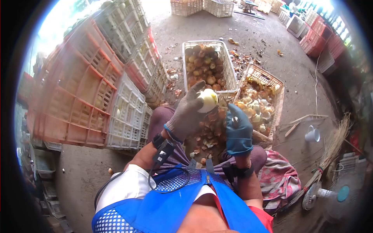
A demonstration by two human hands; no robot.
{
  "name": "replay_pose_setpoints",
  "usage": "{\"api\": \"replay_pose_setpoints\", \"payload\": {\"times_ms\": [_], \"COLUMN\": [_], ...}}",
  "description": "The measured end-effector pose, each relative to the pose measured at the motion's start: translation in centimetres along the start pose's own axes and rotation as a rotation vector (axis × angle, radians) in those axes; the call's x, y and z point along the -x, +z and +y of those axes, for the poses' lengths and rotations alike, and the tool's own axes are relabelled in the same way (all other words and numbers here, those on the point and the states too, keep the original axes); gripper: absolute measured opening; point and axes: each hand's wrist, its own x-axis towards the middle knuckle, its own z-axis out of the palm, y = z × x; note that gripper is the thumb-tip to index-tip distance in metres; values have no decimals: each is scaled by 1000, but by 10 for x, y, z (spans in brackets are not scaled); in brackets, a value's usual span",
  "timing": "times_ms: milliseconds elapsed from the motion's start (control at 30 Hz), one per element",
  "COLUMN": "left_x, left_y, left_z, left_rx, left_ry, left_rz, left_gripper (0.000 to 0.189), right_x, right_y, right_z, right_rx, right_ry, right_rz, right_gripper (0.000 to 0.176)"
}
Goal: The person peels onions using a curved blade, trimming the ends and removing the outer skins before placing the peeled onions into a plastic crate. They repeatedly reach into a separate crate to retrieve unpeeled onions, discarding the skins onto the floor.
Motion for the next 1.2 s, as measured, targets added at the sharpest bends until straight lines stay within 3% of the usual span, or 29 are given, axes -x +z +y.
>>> {"api": "replay_pose_setpoints", "payload": {"times_ms": [67,267,467,567,667,767,800,900,1033,1067,1133,1200], "left_x": [3,14,20,20,18,17,16,20,29,30,23,34], "left_y": [3,13,18,19,13,20,15,12,14,11,-1,13], "left_z": [5,12,13,8,-4,-7,-8,-2,3,3,7,8], "left_rx": [86,196,282,338,399,465,443,277,36,-51,-506,-486], "left_ry": [36,53,37,7,-63,-119,-115,-87,-85,-99,54,-15], "left_rz": [10,-7,-9,-44,-45,61,77,9,-22,-23,-141,-96], "left_gripper": [83,78,76,70,61,57,58,66,77,81,86,93], "right_x": [9,21,23,22,17,23,22,15,13,10,7,11], "right_y": [0,3,13,15,19,39,29,15,3,-2,-14,-16], "right_z": [-8,-25,-21,-19,-9,10,-13,-13,-46,-52,-58,-64], "right_rx": [153,308,435,453,592,-306,-549,-542,-478,-507,-567,-591], "right_ry": [-53,-137,-164,-289,-340,244,593,613,316,342,415,461], "right_rz": [25,68,153,237,316,26,-30,-50,-72,-136,-251,-226], "right_gripper": [56,68,70,67,49,33,27,21,35,38,44,36]}}
